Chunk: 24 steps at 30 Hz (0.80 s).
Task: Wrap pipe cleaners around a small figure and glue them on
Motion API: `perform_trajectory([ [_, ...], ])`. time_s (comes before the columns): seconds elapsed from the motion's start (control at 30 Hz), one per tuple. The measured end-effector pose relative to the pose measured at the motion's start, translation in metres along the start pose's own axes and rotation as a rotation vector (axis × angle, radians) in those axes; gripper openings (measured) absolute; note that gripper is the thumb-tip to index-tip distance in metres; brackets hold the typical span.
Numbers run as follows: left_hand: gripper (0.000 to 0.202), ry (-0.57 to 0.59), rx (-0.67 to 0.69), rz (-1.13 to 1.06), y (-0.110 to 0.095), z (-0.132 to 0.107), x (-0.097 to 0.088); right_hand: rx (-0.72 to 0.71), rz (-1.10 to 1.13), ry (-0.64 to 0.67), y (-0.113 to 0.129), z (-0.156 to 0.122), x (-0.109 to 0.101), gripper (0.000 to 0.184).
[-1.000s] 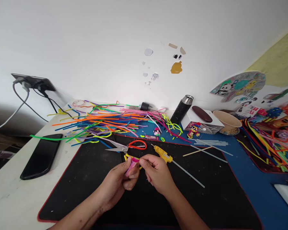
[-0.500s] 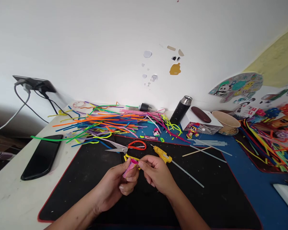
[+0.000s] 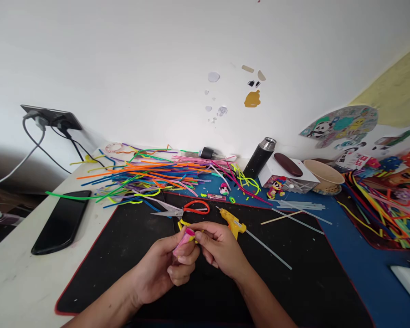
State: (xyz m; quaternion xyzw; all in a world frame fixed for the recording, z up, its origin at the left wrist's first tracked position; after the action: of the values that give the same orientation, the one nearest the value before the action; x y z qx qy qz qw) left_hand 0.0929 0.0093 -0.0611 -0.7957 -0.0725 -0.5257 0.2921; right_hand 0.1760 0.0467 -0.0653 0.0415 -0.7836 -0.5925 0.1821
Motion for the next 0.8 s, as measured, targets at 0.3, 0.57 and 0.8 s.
perform_trajectory([
  [0.3, 0.045, 0.04, -0.074, -0.117, 0.009, 0.006, -0.009, 0.052, 0.089, -0.011, -0.021, 0.003, -0.004, 0.057],
  [0.57, 0.037, -0.153, -0.037, 0.105, 0.006, 0.008, -0.027, 0.047, 0.058, -0.043, -0.03, 0.002, -0.013, 0.055],
  [0.8, 0.042, -0.306, 0.056, 0.293, -0.008, 0.004, -0.035, 0.061, -0.019, -0.05, -0.029, 0.002, -0.014, 0.062],
])
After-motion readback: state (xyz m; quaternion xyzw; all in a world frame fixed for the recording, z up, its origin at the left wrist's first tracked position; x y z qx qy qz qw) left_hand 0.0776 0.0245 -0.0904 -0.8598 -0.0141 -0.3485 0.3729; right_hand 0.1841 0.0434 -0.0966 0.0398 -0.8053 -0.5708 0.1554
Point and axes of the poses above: each hand's wrist, its own z-axis towards the middle knuckle, its own x-axis out of the palm, y = z × x, the point moved 9 cm from there along z, towards the middle knuckle, and after that the axes turned 4 degrees about z, right-handed, at the moved point
